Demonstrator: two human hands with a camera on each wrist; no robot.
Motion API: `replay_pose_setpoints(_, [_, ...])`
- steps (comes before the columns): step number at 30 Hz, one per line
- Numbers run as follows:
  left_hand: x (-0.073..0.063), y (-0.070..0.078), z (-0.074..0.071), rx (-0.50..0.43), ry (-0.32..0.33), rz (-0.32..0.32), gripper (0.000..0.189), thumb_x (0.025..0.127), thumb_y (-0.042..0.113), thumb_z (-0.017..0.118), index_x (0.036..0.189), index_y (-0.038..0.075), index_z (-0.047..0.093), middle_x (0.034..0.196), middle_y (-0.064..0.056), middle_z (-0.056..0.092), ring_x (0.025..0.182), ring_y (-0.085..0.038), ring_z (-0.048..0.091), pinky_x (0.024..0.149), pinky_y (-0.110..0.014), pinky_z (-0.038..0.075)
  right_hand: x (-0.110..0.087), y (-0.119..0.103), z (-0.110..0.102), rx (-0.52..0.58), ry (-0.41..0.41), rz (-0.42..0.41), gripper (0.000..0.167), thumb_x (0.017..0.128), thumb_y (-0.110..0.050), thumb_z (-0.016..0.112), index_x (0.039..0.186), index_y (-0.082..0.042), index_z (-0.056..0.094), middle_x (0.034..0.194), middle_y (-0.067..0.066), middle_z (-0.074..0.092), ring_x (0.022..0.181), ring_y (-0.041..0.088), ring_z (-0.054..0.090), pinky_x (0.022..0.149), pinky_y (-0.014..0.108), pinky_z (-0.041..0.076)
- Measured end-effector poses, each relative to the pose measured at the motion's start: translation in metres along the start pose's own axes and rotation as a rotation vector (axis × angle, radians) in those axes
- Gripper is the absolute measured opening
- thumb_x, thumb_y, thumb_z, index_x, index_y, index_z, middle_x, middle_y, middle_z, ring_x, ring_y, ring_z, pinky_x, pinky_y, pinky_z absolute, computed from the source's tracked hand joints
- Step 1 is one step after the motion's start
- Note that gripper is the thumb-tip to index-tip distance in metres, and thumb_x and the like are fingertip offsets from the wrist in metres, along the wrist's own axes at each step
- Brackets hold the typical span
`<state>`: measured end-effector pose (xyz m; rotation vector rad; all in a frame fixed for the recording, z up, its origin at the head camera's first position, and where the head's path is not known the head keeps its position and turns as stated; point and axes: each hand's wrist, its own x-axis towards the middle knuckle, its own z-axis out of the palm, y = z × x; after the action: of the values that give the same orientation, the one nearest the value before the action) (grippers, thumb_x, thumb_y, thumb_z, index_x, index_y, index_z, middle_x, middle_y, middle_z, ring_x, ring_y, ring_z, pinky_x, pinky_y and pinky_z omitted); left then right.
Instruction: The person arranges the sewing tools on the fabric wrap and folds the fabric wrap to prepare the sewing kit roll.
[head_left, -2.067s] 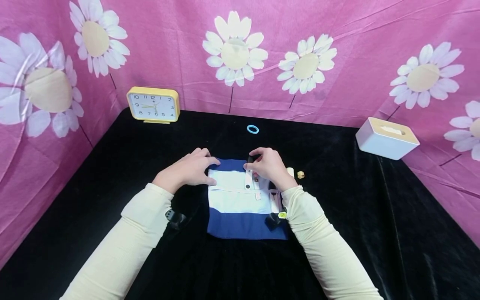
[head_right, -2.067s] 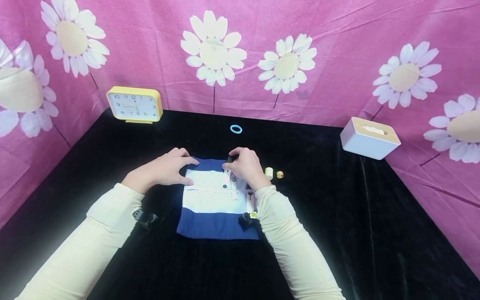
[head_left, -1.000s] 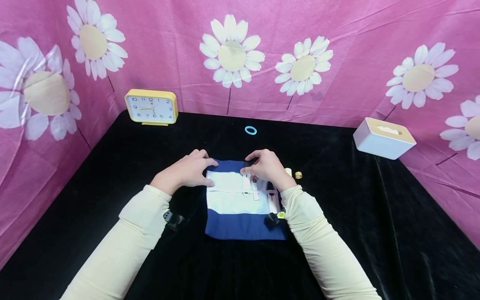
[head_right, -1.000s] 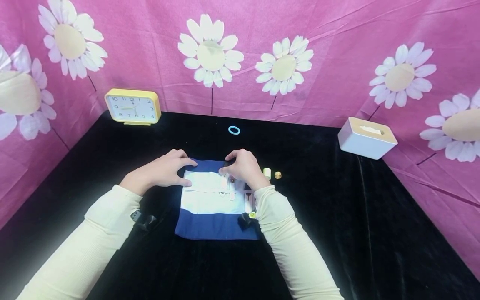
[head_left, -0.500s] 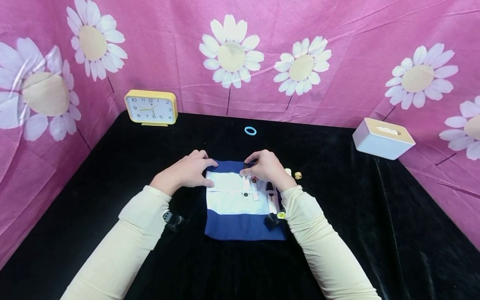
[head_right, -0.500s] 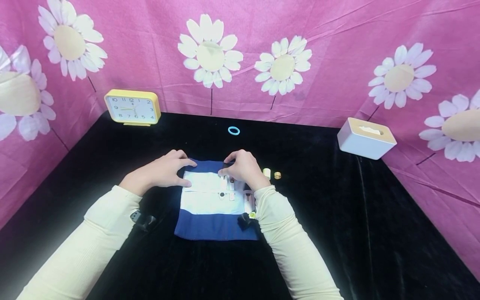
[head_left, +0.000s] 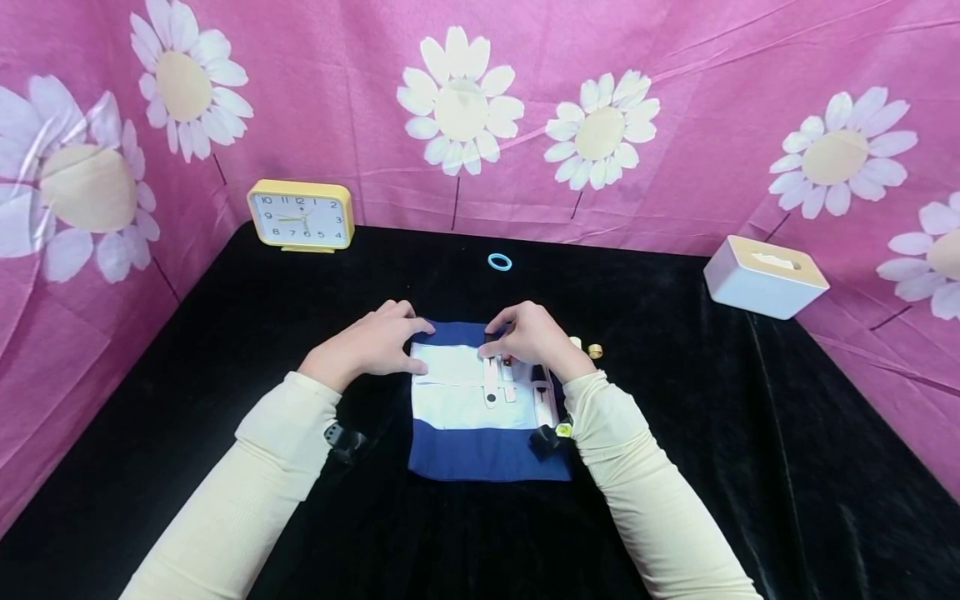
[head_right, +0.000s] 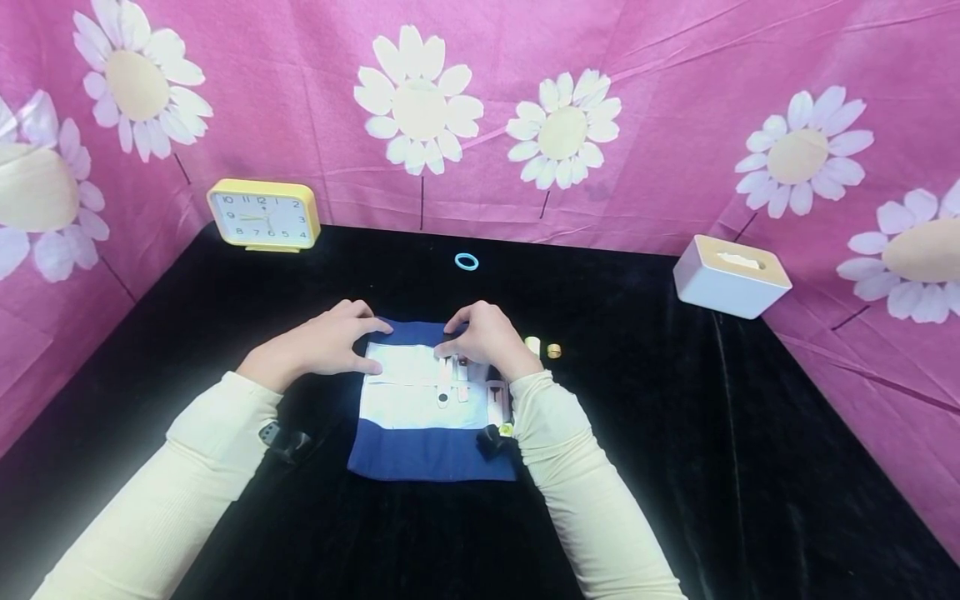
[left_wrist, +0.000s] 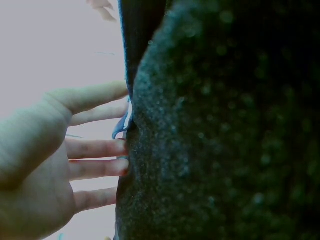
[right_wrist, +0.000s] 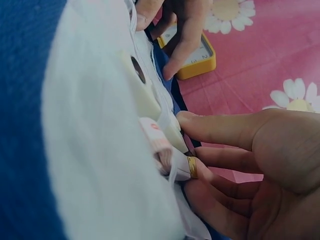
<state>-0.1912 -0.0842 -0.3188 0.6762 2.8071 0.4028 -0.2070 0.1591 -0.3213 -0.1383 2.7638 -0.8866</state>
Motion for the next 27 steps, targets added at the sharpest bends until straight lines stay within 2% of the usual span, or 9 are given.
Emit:
replay_pose_setpoints(6, [-0.0004,0.0004,0.0001,0.003,0.003,0.004,0.060,0.089,0.039,0.076,0.141,0.016,0.059,0.137,-0.013,0.052,0.120,-0.029,0.045,0.101,-0.047,0.046,0.0002,0.0016,-0.0003,-0.014,-0.016,-0.029,0.030,0.078,-0.028,0.088,0.102,-0.014,0.077,0.071,0.003,0.067,0.062,0.015,0.063,0.058,0.026,0.049])
replay_pose_setpoints(14, [-0.0009,0.0011,-0.0006,-0.003,0.003,0.003,0.060,0.089,0.039,0.077,0.141,0.015,0.059,0.136,-0.013,0.052,0.120,-0.029,0.045,0.100,-0.047,0.046,-0.0003,0.0022,-0.0020,-0.040,-0.053,-0.044,0.029,0.078,-0.030,0.087,0.101,-0.015,0.078,0.078,0.004,0.067,0.068,0.017,0.063,0.063,0.028,0.051])
replay_pose_setpoints(27, [-0.0016,0.0009,-0.0005,-0.008,0.002,0.004,0.060,0.089,0.039,0.076,0.142,0.016,0.059,0.137,-0.013,0.052,0.119,-0.029,0.045,0.100,-0.047,0.046,-0.0024,0.0033,-0.0026,-0.045,-0.089,-0.077,0.023,0.076,-0.029,0.089,0.092,-0.016,0.080,0.080,0.000,0.072,0.077,0.017,0.061,0.068,0.029,0.049])
